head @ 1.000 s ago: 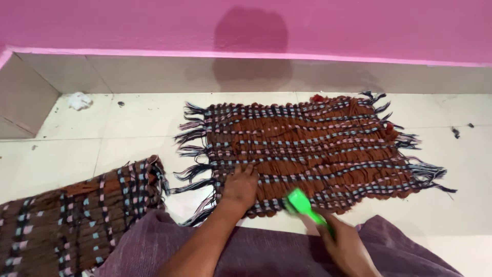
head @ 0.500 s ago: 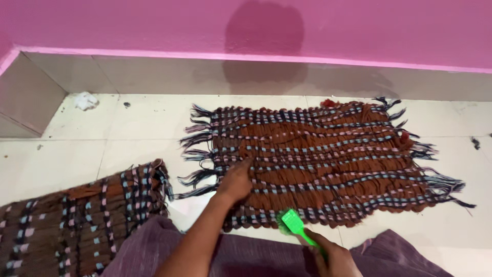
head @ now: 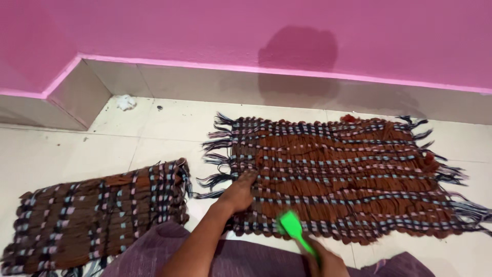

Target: The person brushes a rug with a green brush, moving it across the surface and picking up debris by hand.

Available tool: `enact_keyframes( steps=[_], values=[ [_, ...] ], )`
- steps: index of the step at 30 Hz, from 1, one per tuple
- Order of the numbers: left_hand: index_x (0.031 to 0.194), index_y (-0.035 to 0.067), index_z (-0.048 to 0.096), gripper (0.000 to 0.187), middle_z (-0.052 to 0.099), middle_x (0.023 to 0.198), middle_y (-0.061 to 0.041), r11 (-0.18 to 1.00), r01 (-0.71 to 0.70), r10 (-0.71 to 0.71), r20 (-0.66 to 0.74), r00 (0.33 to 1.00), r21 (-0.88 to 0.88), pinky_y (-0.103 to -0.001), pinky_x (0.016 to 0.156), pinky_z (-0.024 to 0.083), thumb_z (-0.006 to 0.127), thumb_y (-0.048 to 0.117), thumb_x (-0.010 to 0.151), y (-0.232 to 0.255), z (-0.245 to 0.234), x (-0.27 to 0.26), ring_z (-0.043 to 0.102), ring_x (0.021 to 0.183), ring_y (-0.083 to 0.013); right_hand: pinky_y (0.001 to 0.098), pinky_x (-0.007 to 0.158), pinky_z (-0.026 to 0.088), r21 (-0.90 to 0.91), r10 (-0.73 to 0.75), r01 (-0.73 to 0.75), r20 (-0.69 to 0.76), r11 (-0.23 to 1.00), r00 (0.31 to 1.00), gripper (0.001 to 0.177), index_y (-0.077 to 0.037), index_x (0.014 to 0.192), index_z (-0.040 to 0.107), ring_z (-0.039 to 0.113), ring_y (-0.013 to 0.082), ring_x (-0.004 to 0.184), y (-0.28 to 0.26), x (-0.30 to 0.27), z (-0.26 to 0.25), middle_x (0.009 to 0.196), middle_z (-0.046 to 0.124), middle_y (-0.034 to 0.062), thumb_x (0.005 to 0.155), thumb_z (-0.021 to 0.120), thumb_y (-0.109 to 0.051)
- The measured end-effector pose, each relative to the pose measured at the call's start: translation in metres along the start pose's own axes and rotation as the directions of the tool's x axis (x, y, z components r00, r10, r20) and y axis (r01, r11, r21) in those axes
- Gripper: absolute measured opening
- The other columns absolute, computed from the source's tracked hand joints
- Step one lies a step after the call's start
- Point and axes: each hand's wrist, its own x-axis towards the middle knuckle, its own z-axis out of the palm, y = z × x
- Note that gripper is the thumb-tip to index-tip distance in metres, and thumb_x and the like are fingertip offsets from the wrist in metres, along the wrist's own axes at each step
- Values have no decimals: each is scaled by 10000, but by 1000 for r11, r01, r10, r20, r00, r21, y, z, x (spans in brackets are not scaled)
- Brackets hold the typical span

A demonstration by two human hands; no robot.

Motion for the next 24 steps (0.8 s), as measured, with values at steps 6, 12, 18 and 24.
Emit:
enact_keyframes(
  steps=[6, 12, 18, 24],
  values=[
    [1589, 41, 247, 772, 262, 1649, -182, 998, 49, -55, 137, 989, 45, -361, 1248, 226, 519, 33, 866, 35, -43, -11, 238, 1540, -304, 406, 900, 575, 219, 82, -63, -81, 974, 993, 464, -169, 1379, 623, 746, 342, 1064, -83, 23, -46, 1217, 737, 172, 919, 635, -232],
    [1604, 33, 193, 860, 370, 1621, -220, 779, 140, -79, 126, 989, -611, -331, 1213, 282, 448, -76, 790, -5, -53, 9, 354, 1508, -283, 424, 887, 559, 196, 78, -72, -27, 978, 997, 401, -134, 1354, 638, 734, 356, 1034, -129, 69, -1, 1148, 756, 202, 962, 600, -206],
    [1432, 21, 523, 555, 590, 1419, -254, 899, -2, -36, -78, 996, -438, -397, 1117, 438, 457, 15, 882, -23, -37, 43, 572, 1326, -371, 457, 870, 559, 208, -136, 172, -176, 963, 975, 419, -82, 1295, 669, 753, 357, 1052, -93, 4, 21, 1107, 767, 211, 878, 642, -108],
    [1233, 92, 718, 418, 686, 1234, -236, 915, 150, -223, -160, 962, -374, -448, 1033, 508, 552, 127, 850, 0, -52, 25, 643, 1173, -422, 470, 839, 571, 77, 74, -68, -80, 995, 994, 340, -130, 1331, 660, 729, 398, 989, -147, 66, -1, 1086, 758, 206, 999, 631, -192]
  ],
)
